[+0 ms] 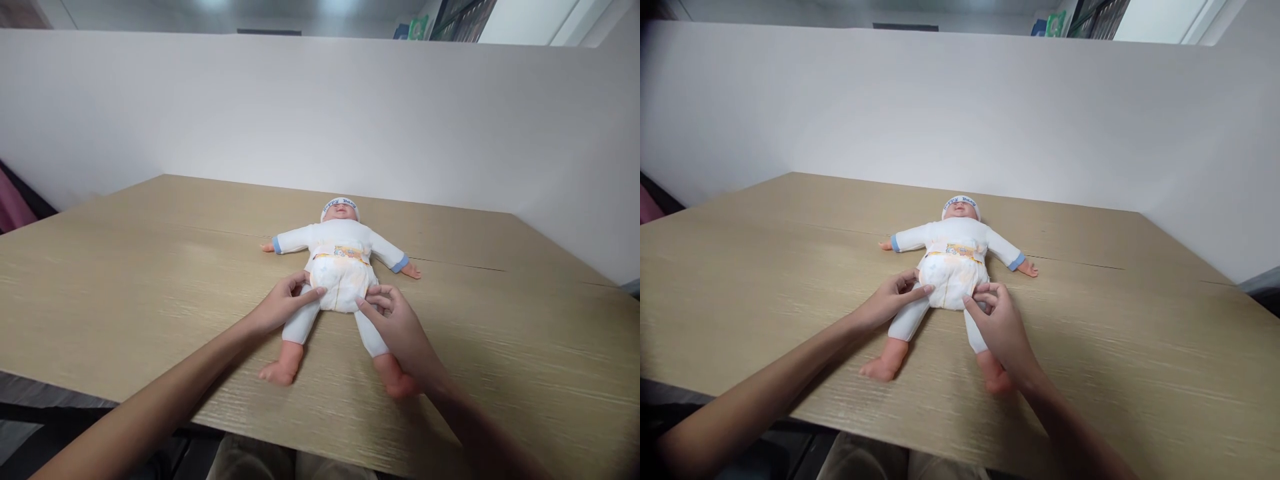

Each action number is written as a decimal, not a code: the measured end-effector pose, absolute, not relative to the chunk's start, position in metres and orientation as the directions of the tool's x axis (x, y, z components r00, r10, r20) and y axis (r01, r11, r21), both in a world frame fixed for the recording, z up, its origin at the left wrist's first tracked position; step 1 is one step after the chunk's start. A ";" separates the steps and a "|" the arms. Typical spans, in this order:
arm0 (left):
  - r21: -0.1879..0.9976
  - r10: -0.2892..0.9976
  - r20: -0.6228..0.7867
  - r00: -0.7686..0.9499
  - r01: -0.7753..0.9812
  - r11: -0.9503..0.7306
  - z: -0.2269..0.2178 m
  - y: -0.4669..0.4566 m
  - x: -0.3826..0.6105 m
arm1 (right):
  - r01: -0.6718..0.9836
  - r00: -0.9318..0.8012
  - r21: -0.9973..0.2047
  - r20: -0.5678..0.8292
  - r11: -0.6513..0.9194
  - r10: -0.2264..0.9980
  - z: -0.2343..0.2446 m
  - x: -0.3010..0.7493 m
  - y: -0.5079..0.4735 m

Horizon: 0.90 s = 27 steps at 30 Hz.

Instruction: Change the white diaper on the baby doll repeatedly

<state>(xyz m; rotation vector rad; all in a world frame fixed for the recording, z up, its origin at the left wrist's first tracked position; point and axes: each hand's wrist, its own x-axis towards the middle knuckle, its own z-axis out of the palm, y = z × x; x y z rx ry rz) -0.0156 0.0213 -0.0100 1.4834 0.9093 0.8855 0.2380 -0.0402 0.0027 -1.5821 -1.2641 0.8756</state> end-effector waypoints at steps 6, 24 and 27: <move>0.991 0.904 0.057 0.424 0.082 -0.101 -0.010 0.021 -0.013 | 0.437 0.125 -0.899 0.086 0.023 0.988 0.013 0.237 -0.043; 0.991 0.929 0.104 0.356 0.043 -0.128 -0.019 0.019 -0.010 | 0.611 0.189 -0.789 0.226 0.066 0.955 0.002 0.237 -0.042; 0.995 0.928 0.083 0.363 0.017 -0.095 -0.017 0.019 -0.011 | 0.643 0.179 -0.749 0.349 0.159 0.920 0.003 0.236 -0.044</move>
